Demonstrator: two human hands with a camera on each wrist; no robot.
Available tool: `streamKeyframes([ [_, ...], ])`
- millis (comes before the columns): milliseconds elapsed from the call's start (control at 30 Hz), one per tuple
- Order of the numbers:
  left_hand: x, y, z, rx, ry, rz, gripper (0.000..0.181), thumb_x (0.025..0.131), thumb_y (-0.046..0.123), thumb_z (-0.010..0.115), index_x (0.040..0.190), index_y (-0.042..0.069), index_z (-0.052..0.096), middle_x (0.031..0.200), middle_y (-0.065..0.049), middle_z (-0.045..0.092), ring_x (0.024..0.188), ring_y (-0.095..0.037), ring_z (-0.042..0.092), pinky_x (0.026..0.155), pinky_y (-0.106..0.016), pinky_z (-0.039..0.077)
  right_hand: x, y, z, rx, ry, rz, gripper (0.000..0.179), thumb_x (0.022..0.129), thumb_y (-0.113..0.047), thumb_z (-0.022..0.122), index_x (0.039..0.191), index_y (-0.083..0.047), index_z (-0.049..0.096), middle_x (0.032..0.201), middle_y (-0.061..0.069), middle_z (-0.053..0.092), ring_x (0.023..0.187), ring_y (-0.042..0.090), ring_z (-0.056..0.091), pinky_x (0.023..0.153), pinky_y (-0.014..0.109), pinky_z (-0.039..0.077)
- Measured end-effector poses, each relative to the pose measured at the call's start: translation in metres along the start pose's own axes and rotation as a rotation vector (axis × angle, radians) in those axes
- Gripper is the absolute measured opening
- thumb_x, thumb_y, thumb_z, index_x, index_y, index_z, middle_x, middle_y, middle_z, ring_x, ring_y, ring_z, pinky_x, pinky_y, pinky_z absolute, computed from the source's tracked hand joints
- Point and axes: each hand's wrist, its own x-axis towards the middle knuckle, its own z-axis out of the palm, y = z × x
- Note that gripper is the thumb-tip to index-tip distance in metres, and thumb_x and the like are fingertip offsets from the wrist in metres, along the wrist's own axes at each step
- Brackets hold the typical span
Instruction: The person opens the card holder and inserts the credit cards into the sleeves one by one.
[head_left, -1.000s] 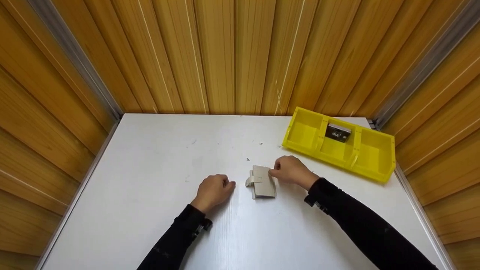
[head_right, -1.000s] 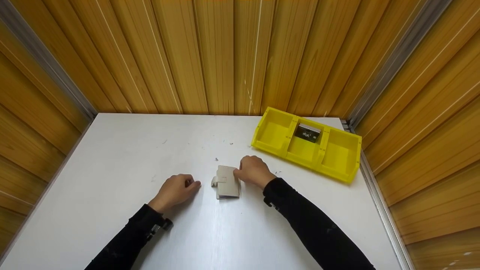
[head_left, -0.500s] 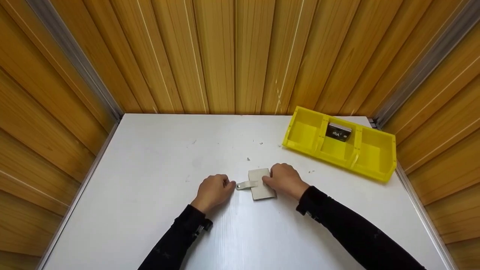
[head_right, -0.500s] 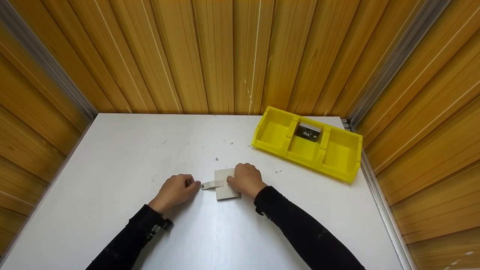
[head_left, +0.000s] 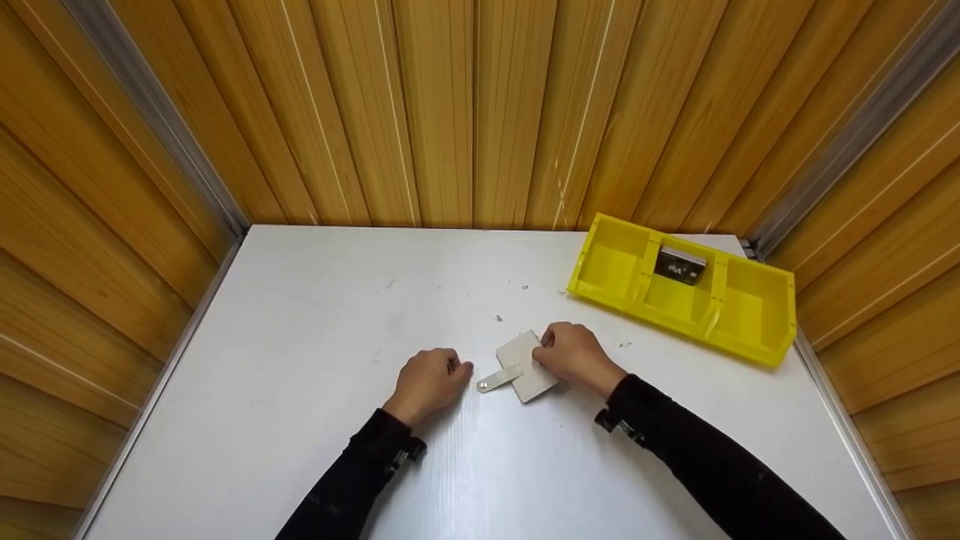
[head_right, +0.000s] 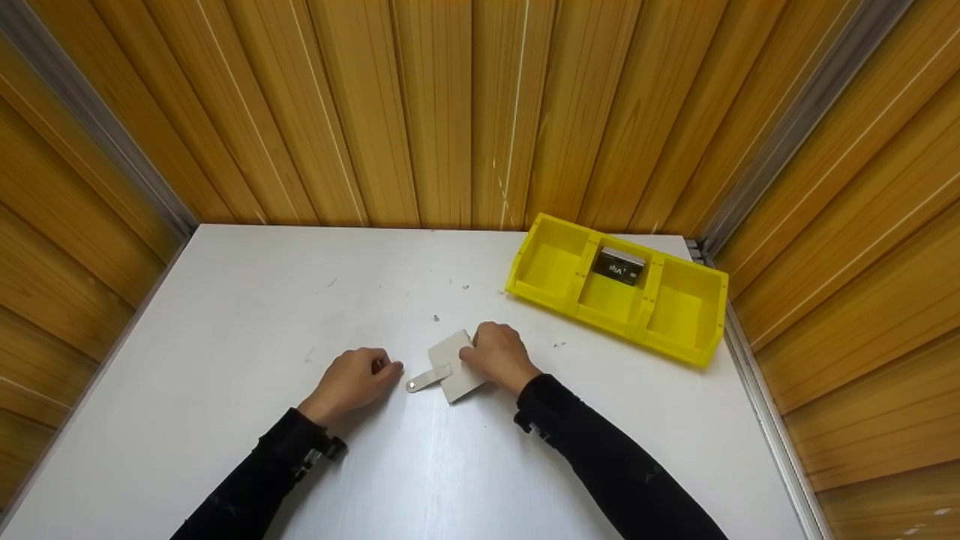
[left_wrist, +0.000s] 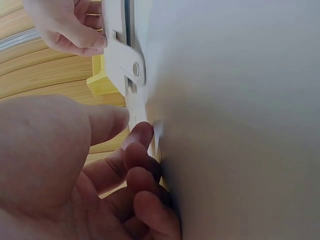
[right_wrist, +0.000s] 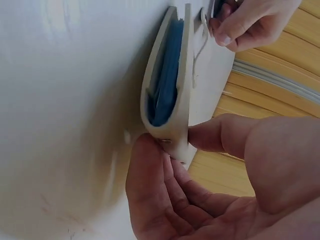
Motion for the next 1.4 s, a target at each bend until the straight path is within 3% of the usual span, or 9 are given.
streamKeyframes([
  [167,0.000,0.000,0.000,0.000,0.010,0.018,0.033,0.104,0.030,0.070,0.075,0.015,0.068,0.070,0.002,0.063,0.066,-0.014,0.054,0.063,-0.032,0.043,-0.002,0.004,-0.018,0.032,0.007,-0.028,0.032,0.094,-0.025,0.072,0.115,-0.002,0.078,0.108,0.013,0.076,0.100,0.026,0.065,0.088,0.040,0.055],
  [367,-0.001,-0.001,-0.002,-0.008,0.003,0.037,0.033,0.105,0.029,0.069,0.075,0.015,0.066,0.070,0.003,0.061,0.065,-0.013,0.052,0.063,-0.031,0.042,-0.007,0.006,-0.045,0.047,0.025,-0.062,0.025,0.096,-0.024,0.072,0.112,-0.004,0.073,0.100,0.011,0.068,0.093,0.025,0.062,0.075,0.031,0.051],
  [600,-0.001,0.000,-0.002,-0.013,-0.015,0.029,0.034,0.106,0.030,0.067,0.075,0.015,0.066,0.071,0.003,0.061,0.065,-0.014,0.052,0.065,-0.032,0.043,-0.018,0.000,-0.076,0.013,0.118,-0.115,0.023,0.098,-0.021,0.073,0.112,-0.004,0.070,0.099,0.012,0.065,0.092,0.027,0.061,0.073,0.031,0.051],
  [767,0.000,0.000,-0.001,-0.022,-0.009,0.030,0.034,0.105,0.030,0.067,0.075,0.015,0.066,0.070,0.003,0.060,0.065,-0.014,0.052,0.065,-0.032,0.042,-0.025,-0.006,-0.084,-0.053,0.202,-0.166,0.022,0.099,-0.018,0.072,0.114,-0.001,0.068,0.104,0.014,0.066,0.094,0.030,0.063,0.077,0.036,0.056],
  [900,-0.001,0.000,-0.002,-0.024,-0.014,0.028,0.033,0.106,0.030,0.067,0.076,0.016,0.067,0.070,0.003,0.060,0.065,-0.014,0.052,0.065,-0.032,0.042,-0.030,-0.010,-0.070,-0.157,0.250,-0.266,0.020,0.098,-0.013,0.074,0.111,0.002,0.068,0.104,0.015,0.068,0.091,0.029,0.065,0.081,0.042,0.060],
  [1100,0.000,0.000,-0.002,-0.019,-0.013,0.027,0.032,0.105,0.030,0.068,0.077,0.015,0.068,0.072,0.002,0.063,0.066,-0.014,0.053,0.065,-0.032,0.043,-0.033,-0.017,-0.030,-0.291,0.275,-0.416,0.015,0.095,-0.009,0.078,0.100,0.001,0.068,0.094,0.012,0.065,0.080,0.023,0.057,0.077,0.042,0.057],
  [1400,0.002,-0.002,0.000,0.004,0.002,0.009,0.033,0.104,0.031,0.070,0.075,0.015,0.067,0.071,0.002,0.062,0.065,-0.014,0.053,0.062,-0.032,0.042,-0.031,-0.033,0.026,-0.294,0.248,-0.541,0.017,0.089,-0.008,0.079,0.095,-0.002,0.065,0.087,0.008,0.059,0.071,0.019,0.053,0.068,0.039,0.054],
])
